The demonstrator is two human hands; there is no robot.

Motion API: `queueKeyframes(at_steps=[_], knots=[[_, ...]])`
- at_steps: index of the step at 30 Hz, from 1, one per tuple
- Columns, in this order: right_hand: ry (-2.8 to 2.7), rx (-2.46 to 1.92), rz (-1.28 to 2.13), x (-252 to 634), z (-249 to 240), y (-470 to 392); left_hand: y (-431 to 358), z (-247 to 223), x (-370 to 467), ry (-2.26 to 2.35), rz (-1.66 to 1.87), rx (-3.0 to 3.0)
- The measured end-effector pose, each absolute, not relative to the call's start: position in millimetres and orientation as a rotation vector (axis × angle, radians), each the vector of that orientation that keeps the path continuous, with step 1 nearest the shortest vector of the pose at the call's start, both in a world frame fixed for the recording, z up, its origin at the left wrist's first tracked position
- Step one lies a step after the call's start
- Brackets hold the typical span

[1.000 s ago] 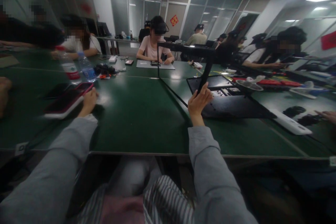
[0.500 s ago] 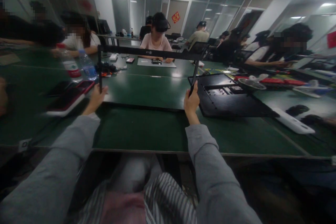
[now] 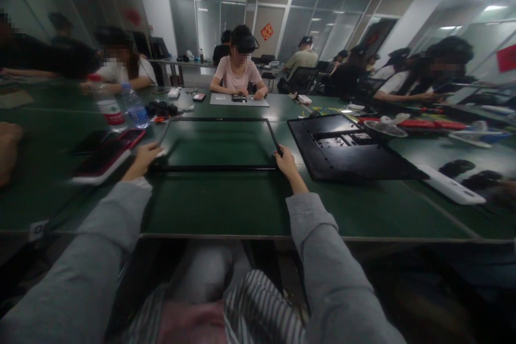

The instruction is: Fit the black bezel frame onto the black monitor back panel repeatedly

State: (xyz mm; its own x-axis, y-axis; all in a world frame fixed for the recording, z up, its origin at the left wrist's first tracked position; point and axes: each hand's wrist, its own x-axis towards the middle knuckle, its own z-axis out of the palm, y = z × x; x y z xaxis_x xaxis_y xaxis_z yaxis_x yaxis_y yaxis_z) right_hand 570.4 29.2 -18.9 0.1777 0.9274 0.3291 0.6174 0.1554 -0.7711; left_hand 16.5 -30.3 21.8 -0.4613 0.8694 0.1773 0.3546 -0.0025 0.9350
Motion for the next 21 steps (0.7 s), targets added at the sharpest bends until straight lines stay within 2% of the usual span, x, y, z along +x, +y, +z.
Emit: queueKeyframes(at_steps=[8, 21], knots=[[-1.567, -1.656, 0.297, 561.6, -12.6, 18.6, -24.1, 17.7, 11.0, 2.138, 1.132, 1.48], [-1.589, -1.793, 0.281, 562.1, -14.1, 18.9, -29.7, 15.7, 23.9, 2.12, 1.043, 1.64]])
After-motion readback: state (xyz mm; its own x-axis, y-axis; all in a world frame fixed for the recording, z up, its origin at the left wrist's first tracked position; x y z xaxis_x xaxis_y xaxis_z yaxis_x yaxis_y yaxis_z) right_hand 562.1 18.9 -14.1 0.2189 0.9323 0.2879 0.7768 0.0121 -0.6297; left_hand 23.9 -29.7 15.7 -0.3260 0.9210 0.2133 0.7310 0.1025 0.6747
